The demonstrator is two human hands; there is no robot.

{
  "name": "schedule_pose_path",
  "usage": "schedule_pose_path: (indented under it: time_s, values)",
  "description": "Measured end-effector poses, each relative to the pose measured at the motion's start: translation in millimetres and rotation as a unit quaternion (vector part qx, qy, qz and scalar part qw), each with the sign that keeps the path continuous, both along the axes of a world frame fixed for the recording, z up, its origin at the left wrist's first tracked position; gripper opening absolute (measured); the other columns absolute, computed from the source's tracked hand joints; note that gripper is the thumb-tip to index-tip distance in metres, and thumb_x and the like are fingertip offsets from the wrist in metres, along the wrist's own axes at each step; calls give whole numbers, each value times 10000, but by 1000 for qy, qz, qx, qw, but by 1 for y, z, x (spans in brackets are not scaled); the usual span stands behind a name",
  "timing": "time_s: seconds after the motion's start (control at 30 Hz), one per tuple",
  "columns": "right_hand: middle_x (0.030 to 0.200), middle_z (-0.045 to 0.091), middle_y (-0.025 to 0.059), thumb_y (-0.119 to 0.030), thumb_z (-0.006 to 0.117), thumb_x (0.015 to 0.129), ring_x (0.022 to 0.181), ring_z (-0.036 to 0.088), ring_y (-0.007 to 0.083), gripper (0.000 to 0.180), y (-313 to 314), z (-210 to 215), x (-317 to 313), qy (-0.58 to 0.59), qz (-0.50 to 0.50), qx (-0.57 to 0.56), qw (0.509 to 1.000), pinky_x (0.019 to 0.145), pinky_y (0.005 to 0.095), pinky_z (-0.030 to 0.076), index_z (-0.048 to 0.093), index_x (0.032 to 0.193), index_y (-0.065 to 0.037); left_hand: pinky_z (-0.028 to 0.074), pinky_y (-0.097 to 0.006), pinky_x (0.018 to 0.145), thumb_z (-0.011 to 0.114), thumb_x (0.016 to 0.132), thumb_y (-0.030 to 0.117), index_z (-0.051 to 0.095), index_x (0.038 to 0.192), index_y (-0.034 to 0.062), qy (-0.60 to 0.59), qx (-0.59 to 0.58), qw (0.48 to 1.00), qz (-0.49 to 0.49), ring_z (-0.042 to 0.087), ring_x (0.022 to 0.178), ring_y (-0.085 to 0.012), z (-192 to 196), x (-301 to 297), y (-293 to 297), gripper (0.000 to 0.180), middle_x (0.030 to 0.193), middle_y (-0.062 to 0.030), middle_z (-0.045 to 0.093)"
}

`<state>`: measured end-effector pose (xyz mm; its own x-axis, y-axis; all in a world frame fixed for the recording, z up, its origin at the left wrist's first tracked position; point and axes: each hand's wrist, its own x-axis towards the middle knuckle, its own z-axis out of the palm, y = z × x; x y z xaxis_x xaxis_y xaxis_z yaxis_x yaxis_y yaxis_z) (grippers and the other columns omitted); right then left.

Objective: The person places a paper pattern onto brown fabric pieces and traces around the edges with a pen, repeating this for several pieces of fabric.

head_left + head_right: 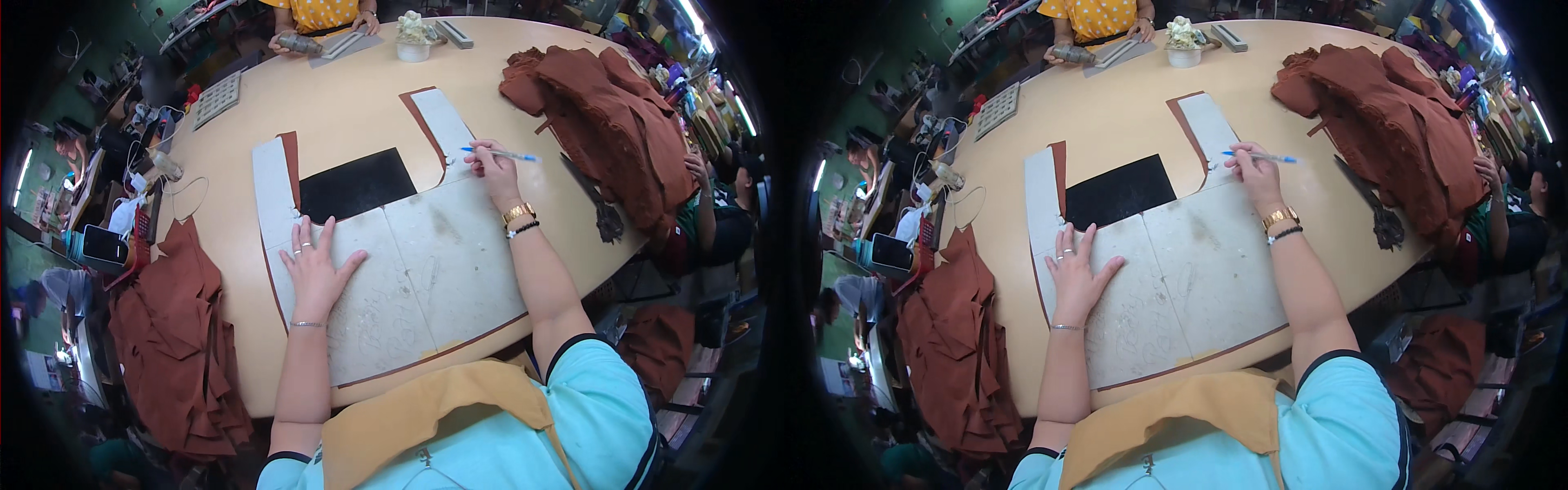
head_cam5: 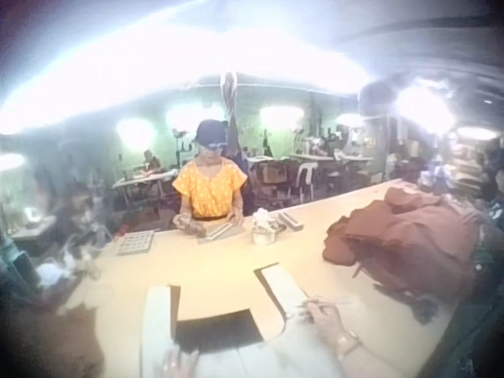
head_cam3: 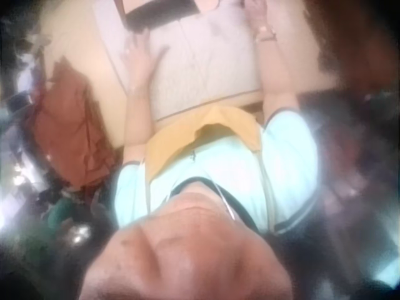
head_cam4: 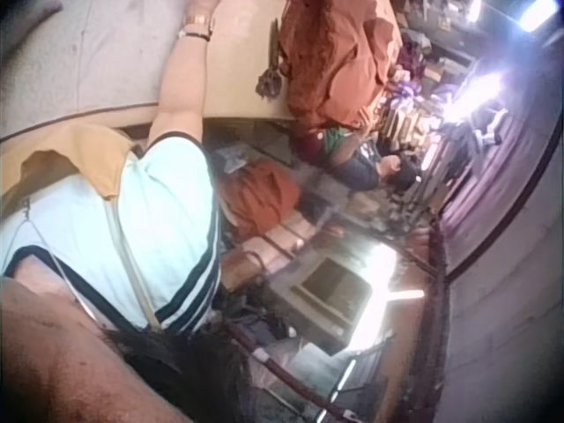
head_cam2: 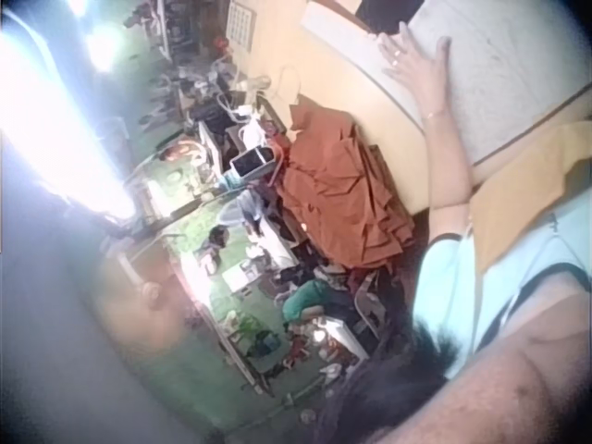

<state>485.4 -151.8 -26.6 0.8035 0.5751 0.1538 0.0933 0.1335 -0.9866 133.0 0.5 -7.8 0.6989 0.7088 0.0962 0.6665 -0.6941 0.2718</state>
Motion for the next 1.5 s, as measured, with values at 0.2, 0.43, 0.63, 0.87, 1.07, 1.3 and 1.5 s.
schedule_pose_path:
  time_s: [0.2, 0.43, 0.63, 0.87, 1.07, 1.3, 1.5]
  values:
    - [912, 743, 99, -180, 697, 968, 832, 686, 189, 236, -89, 12, -34, -302, -67, -233, 922, 791, 322, 549, 672, 1124, -6, 132, -796, 1134, 667, 845, 716, 447, 1551, 222, 26, -27, 999, 0, 175, 1556, -409, 7, -7, -11, 890, 1673, -193, 228]
    - [1025, 729, 120, -158, 767, 917, 935, 690, 197, 349, -130, 14, -52, -228, -70, -253, 937, 812, 333, 551, 662, 1198, 20, 138, -797, 1133, 666, 825, 745, 395, 1581, 226, 64, -2, 998, 27, 158, 1567, -388, 3, -15, -42, 956, 1689, -170, 212]
    - [1066, 711, 82, -155, 773, 920, 952, 661, 116, 356, -139, 47, -40, 93, -21, -114, 989, 844, 239, 527, 662, 1205, 26, 140, -802, 1127, 646, 793, 798, 405, 1567, 180, 12, 12, 999, 31, 189, 1561, -387, -9, -20, -40, 1019, 1667, -164, 278]
    - [1145, 709, 91, -161, 719, 954, 1003, 649, 144, 355, -165, 64, -70, -93, 112, -193, 970, 883, 301, 522, 646, 1235, 43, 97, -774, 1156, 473, 939, 752, 344, 1600, 127, -36, -30, 987, 151, 169, 1571, -370, -27, -43, -16, 920, 1681, -177, 251]
    - [990, 625, 7, -172, 688, 992, 917, 539, 103, 200, -215, 111, -59, -219, -23, -95, 971, 842, 284, 471, 642, 1115, -20, 94, -760, 1162, 408, 986, 707, 244, 1611, 7, -6, -21, 958, 287, 134, 1580, -371, -31, -82, -1, 952, 1693, -234, 177]
    - [1273, 668, 98, -222, 749, 957, 1095, 640, 202, 431, -272, 138, 34, -64, -287, 72, 953, 933, 350, 531, 622, 1313, -15, 110, -778, 1149, 546, 940, 686, 341, 1588, 112, -18, -6, 961, 276, 145, 1577, -359, -29, -81, -4, 890, 1683, -205, 215]
    - [1397, 570, 259, -225, 756, 958, 1231, 614, 340, 597, -280, 94, 70, -466, -510, -78, 719, 989, 420, 552, 497, 1399, 82, 251, -680, 1131, 726, 877, 539, 661, 1249, 144, -114, 10, 962, 247, 385, 1441, -319, -25, -84, 0, 547, 1465, -153, 502]
